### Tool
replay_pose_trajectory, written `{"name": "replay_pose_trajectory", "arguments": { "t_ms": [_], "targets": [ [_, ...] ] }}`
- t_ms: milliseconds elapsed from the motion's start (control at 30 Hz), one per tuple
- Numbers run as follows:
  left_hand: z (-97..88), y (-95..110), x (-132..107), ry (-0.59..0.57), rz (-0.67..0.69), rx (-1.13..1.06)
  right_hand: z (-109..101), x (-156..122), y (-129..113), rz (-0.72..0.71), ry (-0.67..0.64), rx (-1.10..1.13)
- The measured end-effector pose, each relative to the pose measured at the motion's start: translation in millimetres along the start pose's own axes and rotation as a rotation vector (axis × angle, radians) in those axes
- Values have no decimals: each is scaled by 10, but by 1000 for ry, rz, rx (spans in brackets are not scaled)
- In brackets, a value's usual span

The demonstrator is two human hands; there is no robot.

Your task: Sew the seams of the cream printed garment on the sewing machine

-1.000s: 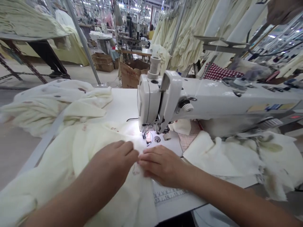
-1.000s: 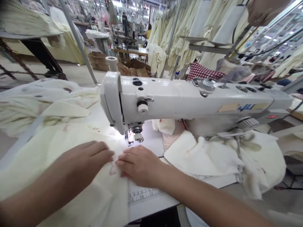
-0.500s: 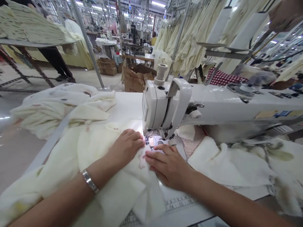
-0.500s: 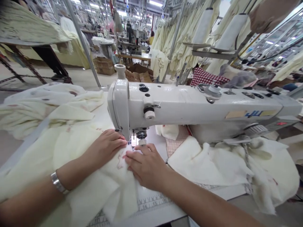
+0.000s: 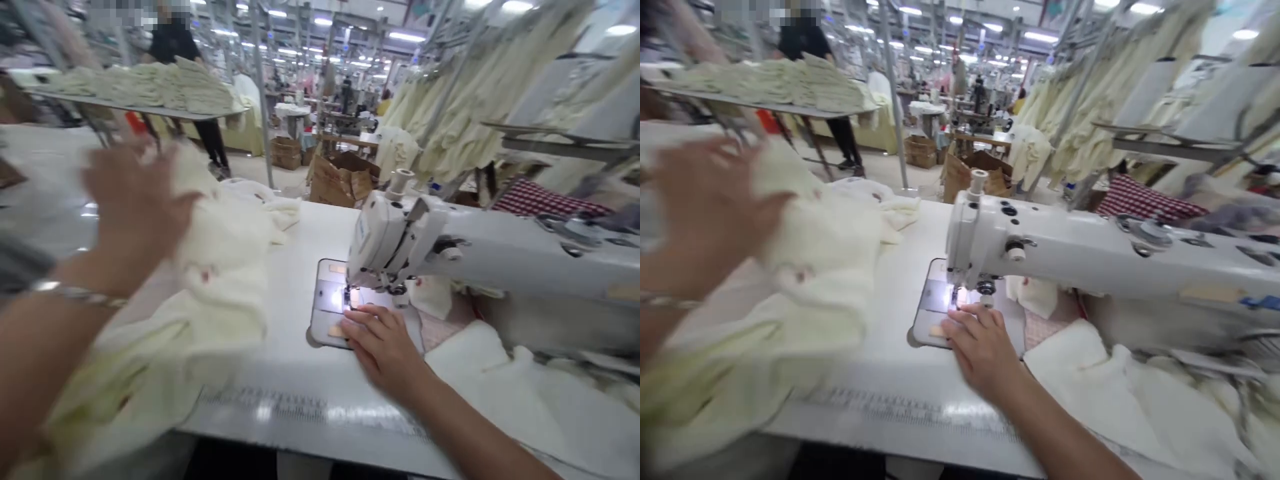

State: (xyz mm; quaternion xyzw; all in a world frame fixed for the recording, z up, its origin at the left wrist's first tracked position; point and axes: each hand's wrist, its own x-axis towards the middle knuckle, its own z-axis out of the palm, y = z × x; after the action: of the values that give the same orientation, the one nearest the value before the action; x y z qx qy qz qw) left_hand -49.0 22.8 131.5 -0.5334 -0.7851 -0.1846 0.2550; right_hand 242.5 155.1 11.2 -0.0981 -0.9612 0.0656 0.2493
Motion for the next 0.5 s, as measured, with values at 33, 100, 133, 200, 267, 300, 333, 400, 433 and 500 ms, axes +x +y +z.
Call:
{"name": "replay_pose_trajectory", "arguments": {
  "t_ms": [33, 100, 133, 200, 267, 300, 333, 400, 433, 500],
  "targets": [
    [-218, -110, -217, 58, 4, 67, 3, -9, -8, -2, 11, 13],
    [-528, -252, -843, -157, 300, 97, 6, -31, -12, -16, 3, 31],
    [-620, -311, -1203, -340, 475, 75, 5, -42, -3, -33, -10, 38],
    [-739, -459, -1871, -441, 419, 160, 1, -59, 39, -69, -40, 44],
    [-850, -609, -2294, -438, 366, 183, -12, -65, 73, -81, -53, 38],
    [-916, -640, -2376, -431, 369, 198, -24, -65, 61, -83, -44, 37],
    [-986, -616, -2369, -421, 381, 193, -40, -64, 12, -89, -28, 47],
    [-1112, -369, -2132, -406, 404, 104, -86, -62, -230, -102, 12, 126],
    [-1160, -161, -1937, -379, 379, 24, -112, -61, -423, -104, 15, 203],
    [-1220, 310, -1489, -248, 313, -144, -157, -52, -882, -66, -53, 416]
  ]
}}
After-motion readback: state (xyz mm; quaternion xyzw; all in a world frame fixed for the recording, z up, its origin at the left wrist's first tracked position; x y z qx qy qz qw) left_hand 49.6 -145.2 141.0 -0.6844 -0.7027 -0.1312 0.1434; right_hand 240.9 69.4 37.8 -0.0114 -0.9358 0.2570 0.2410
